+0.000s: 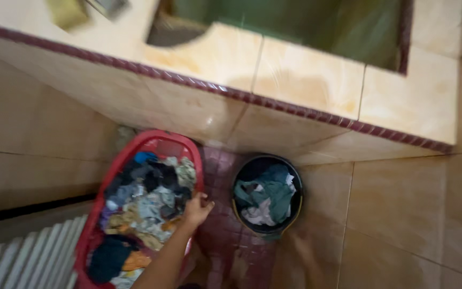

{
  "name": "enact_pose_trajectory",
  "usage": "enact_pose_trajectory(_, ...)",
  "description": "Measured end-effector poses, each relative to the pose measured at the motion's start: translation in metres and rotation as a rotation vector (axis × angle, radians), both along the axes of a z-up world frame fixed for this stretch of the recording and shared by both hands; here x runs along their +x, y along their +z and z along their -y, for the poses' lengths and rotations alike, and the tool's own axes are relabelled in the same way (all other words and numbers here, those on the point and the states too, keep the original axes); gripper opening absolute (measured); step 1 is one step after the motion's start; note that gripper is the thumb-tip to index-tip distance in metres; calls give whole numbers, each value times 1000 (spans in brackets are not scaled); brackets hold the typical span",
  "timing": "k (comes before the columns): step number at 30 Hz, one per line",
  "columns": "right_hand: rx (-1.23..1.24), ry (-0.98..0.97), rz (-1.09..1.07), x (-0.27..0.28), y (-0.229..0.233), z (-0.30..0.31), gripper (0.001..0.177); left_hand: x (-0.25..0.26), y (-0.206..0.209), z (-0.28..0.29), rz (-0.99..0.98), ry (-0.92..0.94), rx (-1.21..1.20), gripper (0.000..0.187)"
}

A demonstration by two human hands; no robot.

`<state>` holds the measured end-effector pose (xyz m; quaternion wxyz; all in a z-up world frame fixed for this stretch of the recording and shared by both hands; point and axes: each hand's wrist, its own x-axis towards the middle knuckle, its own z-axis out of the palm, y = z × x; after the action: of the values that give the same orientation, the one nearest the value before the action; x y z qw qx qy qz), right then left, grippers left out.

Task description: The person pours liquid from a large white bottle into a smaller bottle, then transfers water from a blue jug into a black bucket. They then wash a dark garment on the floor using a bar of soap and a brush, scrubbing the fabric before rinsing it in the bucket.

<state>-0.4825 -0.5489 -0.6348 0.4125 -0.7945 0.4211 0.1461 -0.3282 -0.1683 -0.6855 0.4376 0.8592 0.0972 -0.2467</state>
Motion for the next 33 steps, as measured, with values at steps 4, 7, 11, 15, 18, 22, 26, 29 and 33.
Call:
enact_pose_trajectory(4, 210, -213, -99, -16, -82, 15, 38, -22, -107, 38, -40, -43, 51, 70)
enact_pose_trajectory(7, 310, -389, -83, -36, -135, 25, 37, -26, -165, 91, 241, -19, 86, 89)
enact_pose_trajectory(11, 393, -560, 8, -27, -195, 29, 35, -3, -223, 117, -65, -44, 147, 93)
enact_pose_trajectory(15, 440, -654, 115, -26, -242, 29, 34, -2, -253, 127, -90, 53, 57, 61)
enact_pose_trajectory(18, 412, -673, 236, -32, -261, 28, 32, -28, -260, 125, -91, 187, -85, 47)
enact_pose_trajectory(22, 135, -402, 280, -53, -261, 35, 31, -83, -256, 105, -51, 243, -105, 37)
enact_pose_trajectory(26, -127, -127, 66, -77, -242, 26, 32, -136, -246, 69, -88, 204, 22, 41)
enact_pose_trajectory(29, -119, -104, 29, -75, -224, 20, 31, -146, -228, 43, -160, 262, 25, 42)
enact_pose_trajectory(33, 36, -28, 50, -39, -195, -1, 31, -174, -198, 3, -695, 698, -293, 43)
